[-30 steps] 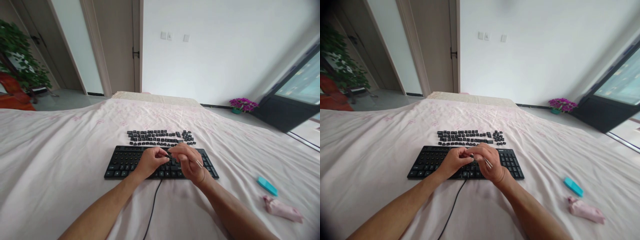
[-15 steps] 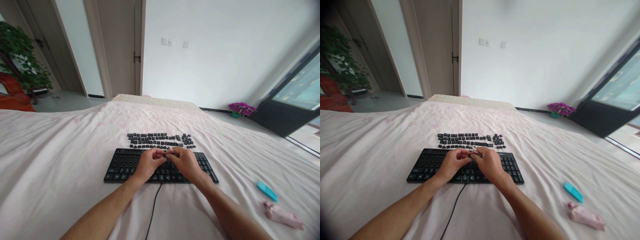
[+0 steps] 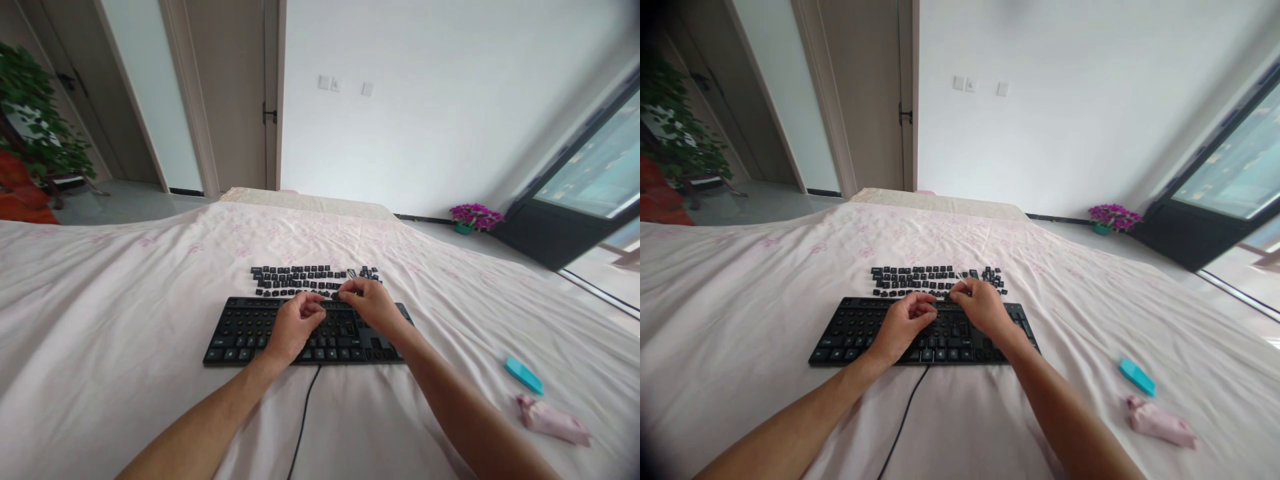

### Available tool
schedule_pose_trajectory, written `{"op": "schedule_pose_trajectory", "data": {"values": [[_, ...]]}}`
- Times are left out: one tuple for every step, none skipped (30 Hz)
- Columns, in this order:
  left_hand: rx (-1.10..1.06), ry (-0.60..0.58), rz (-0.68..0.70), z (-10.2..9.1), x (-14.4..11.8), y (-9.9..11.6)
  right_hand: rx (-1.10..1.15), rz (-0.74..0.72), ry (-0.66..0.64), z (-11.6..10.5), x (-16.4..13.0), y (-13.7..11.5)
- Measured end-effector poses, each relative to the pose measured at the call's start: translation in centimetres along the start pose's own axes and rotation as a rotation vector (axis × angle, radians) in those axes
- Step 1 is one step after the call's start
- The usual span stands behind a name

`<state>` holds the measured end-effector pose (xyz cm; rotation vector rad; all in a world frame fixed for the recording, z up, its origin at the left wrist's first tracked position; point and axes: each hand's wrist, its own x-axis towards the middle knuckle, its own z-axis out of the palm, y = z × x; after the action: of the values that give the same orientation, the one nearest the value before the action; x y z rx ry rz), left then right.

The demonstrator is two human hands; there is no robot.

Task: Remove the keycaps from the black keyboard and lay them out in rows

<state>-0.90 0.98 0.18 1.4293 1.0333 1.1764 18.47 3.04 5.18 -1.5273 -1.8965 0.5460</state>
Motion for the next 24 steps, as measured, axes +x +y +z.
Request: {"op": "schedule_pose_trajectory", "data": {"values": [[0.025, 0.013, 0.014, 0.0, 0.0, 0.0, -0.047, 0.008, 0.015, -0.7, 0.9, 0.5], [0.048, 0.021, 0.025, 0.0, 0.0, 0.0, -0.101, 0.021, 0.029, -1.4, 1.9, 1.0], [0.069, 0.022, 0.034, 0.0, 0.0, -0.1, -0.162, 0.046, 0.036, -2.1, 2.9, 1.5], [0.087, 0.018, 0.041, 0.1, -0.1, -0.1, -0.219, 0.071, 0.034, -2.6, 4.0, 2.1], [0.103, 0.014, 0.045, 0.1, -0.1, -0.1, -0.277, 0.101, 0.031, -3.0, 5.0, 2.6], [0.116, 0.01, 0.048, 0.1, -0.1, -0.1, -0.326, 0.127, 0.028, -3.3, 6.0, 3.1], [0.127, 0.006, 0.05, 0.2, -0.1, -0.1, -0.365, 0.147, 0.017, -3.3, 6.9, 3.6], [0.135, 0.001, 0.05, 0.2, -0.1, 0.0, -0.397, 0.158, 0.003, -3.2, 7.7, 4.1], [0.143, -0.006, 0.049, 0.2, -0.1, 0.0, -0.424, 0.161, -0.011, -3.0, 8.4, 4.4], [0.149, -0.013, 0.047, 0.2, -0.2, 0.1, -0.449, 0.16, -0.025, -2.7, 9.0, 4.8], [0.156, -0.02, 0.046, 0.3, -0.2, 0.2, -0.471, 0.158, -0.034, -2.3, 9.5, 5.1], [0.163, -0.025, 0.045, 0.3, -0.2, 0.3, -0.489, 0.157, -0.039, -1.9, 10.0, 5.4], [0.169, -0.027, 0.045, 0.3, -0.2, 0.3, -0.505, 0.16, -0.041, -1.6, 10.4, 5.6], [0.174, -0.028, 0.047, 0.3, -0.2, 0.4, -0.516, 0.164, -0.042, -1.2, 10.8, 5.9], [0.179, -0.027, 0.047, 0.3, -0.2, 0.5, -0.523, 0.168, -0.043, -0.9, 11.2, 6.1], [0.183, -0.028, 0.047, 0.3, -0.2, 0.5, -0.528, 0.171, -0.046, -0.7, 11.5, 6.3], [0.186, -0.031, 0.044, 0.3, -0.2, 0.6, -0.532, 0.173, -0.051, -0.5, 11.8, 6.5], [0.188, -0.034, 0.039, 0.3, -0.2, 0.6, -0.535, 0.175, -0.057, -0.3, 12.1, 6.6], [0.189, -0.037, 0.034, 0.3, -0.2, 0.6, -0.537, 0.175, -0.065, -0.2, 12.3, 6.7], [0.19, -0.039, 0.03, 0.3, -0.2, 0.7, -0.538, 0.174, -0.074, -0.1, 12.5, 6.8], [0.19, -0.04, 0.027, 0.3, -0.2, 0.7, -0.539, 0.172, -0.084, 0.0, 12.6, 6.8], [0.192, -0.04, 0.026, 0.3, -0.2, 0.8, -0.54, 0.17, -0.094, 0.2, 12.8, 6.8], [0.195, -0.039, 0.026, 0.3, -0.2, 0.8, -0.542, 0.168, -0.102, 0.3, 12.9, 6.8], [0.199, -0.039, 0.027, 0.3, -0.1, 0.9, -0.543, 0.167, -0.11, 0.5, 13.0, 6.7]]}}
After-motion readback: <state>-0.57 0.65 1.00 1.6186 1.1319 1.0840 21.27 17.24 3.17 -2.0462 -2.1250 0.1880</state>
